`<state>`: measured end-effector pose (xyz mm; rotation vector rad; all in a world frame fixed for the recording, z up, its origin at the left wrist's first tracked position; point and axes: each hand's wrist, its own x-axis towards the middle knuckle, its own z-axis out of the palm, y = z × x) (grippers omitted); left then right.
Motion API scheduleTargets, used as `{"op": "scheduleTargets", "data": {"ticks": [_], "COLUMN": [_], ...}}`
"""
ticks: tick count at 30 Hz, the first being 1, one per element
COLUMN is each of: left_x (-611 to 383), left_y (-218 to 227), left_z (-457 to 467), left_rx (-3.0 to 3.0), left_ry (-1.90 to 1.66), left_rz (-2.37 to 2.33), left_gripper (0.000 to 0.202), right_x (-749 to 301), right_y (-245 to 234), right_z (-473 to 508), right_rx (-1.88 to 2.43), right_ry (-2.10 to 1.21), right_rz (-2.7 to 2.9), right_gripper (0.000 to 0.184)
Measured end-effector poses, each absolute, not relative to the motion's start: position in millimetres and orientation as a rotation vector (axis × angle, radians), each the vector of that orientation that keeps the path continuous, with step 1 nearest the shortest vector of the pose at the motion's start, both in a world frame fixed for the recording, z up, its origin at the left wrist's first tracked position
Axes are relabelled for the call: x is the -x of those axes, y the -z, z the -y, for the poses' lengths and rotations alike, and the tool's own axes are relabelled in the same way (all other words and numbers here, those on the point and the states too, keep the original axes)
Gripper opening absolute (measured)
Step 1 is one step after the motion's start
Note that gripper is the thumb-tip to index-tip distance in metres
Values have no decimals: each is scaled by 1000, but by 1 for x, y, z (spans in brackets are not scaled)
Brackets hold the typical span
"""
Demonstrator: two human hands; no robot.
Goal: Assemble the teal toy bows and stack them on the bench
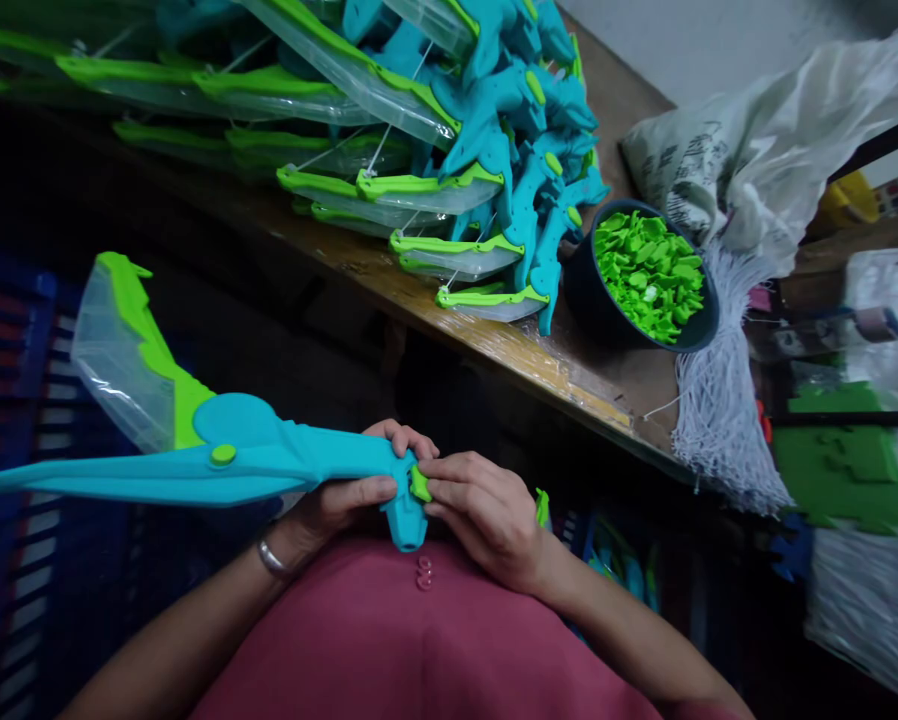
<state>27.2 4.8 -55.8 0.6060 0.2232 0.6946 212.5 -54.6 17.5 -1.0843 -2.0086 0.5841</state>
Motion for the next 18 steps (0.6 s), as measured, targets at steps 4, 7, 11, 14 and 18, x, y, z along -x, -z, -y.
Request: {"op": "scheduleTargets", "data": {"ticks": [4, 7, 11, 14, 18], "left_x": [-25, -22, -19, -19, -20], "left_y": [57, 58, 60, 62, 62], "left_z": [-5, -5, -6, -6, -5], "left_rx": [-669, -726, -798, -812, -793], "left_ry": [-697, -696, -696, -714, -701], "left_rz": [-271, -294, -315, -314, -284], "left_gripper": [36, 35, 35, 36, 34], "right_x": [-214, -214, -215, -215, -215], "right_y": [-19, -18, -20, -22, -23], "right_z": [56, 56, 56, 56, 56], "right_rx": [1078, 1073, 1075, 1077, 1112], "right_ry": [-617, -634, -709, -782, -795], "right_rz": [1994, 1960, 1905, 1878, 1864], "right_gripper": [23, 24, 22, 21, 9]}}
